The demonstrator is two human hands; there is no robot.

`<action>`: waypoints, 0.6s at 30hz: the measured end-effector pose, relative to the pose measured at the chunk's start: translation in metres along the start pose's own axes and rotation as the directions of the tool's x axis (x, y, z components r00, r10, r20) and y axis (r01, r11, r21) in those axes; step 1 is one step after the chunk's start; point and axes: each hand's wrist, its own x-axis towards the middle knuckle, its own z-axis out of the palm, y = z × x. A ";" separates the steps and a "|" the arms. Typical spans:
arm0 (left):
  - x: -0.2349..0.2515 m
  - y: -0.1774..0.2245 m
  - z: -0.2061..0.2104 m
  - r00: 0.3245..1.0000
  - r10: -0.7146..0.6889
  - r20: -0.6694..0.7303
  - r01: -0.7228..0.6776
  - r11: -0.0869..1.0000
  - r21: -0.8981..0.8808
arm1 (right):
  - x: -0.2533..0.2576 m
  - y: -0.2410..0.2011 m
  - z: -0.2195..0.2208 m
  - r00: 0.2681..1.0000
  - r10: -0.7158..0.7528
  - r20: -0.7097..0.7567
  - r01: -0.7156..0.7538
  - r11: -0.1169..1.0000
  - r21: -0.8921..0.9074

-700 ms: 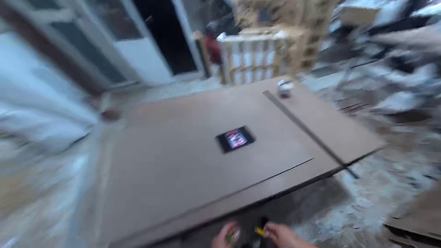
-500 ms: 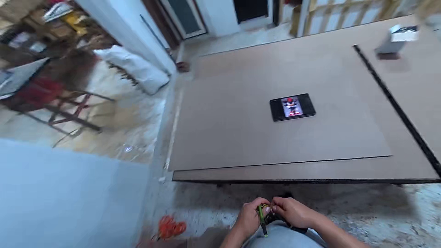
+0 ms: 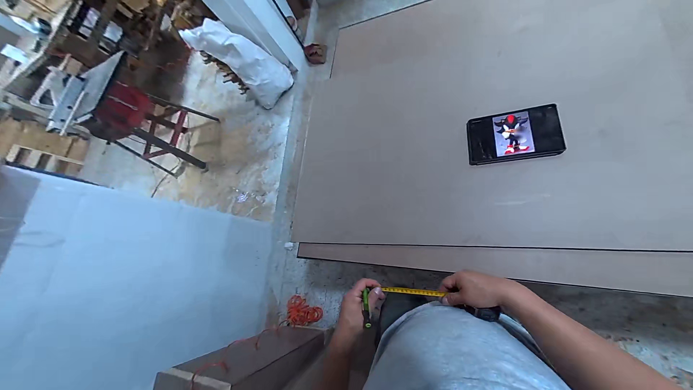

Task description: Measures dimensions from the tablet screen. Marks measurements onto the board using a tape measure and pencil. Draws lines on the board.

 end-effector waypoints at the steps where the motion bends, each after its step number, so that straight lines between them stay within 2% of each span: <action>1: 0.015 -0.003 -0.012 0.999 -0.034 -0.007 0.034 0.999 0.030 | 0.002 0.009 -0.003 0.999 0.041 -0.015 -0.041 0.999 -0.029; 4: 0.075 -0.016 -0.046 0.995 -0.093 0.033 0.083 0.970 0.231 | 0.016 0.032 -0.007 0.985 0.133 -0.111 -0.136 0.990 -0.019; 7: 0.138 -0.032 -0.064 0.978 -0.115 0.176 0.038 0.920 0.389 | 0.041 0.040 -0.006 0.933 0.228 -0.277 -0.225 0.973 0.042; 11: 0.200 -0.040 -0.071 0.938 -0.136 0.319 -0.053 0.853 0.519 | 0.081 0.024 -0.006 0.766 0.443 -0.466 -0.459 0.884 0.087; 14: 0.236 -0.041 -0.069 0.893 -0.152 0.425 -0.133 0.810 0.571 | 0.099 0.016 -0.019 0.631 0.546 -0.550 -0.583 0.802 0.127; 16: 0.253 -0.039 -0.064 0.873 -0.154 0.463 -0.168 0.796 0.582 | 0.104 0.013 -0.030 0.578 0.578 -0.576 -0.643 0.757 0.115; 18: 0.273 -0.035 -0.055 0.889 -0.111 0.443 -0.204 0.771 0.603 | 0.108 0.013 -0.052 0.552 0.594 -0.585 -0.697 0.714 0.067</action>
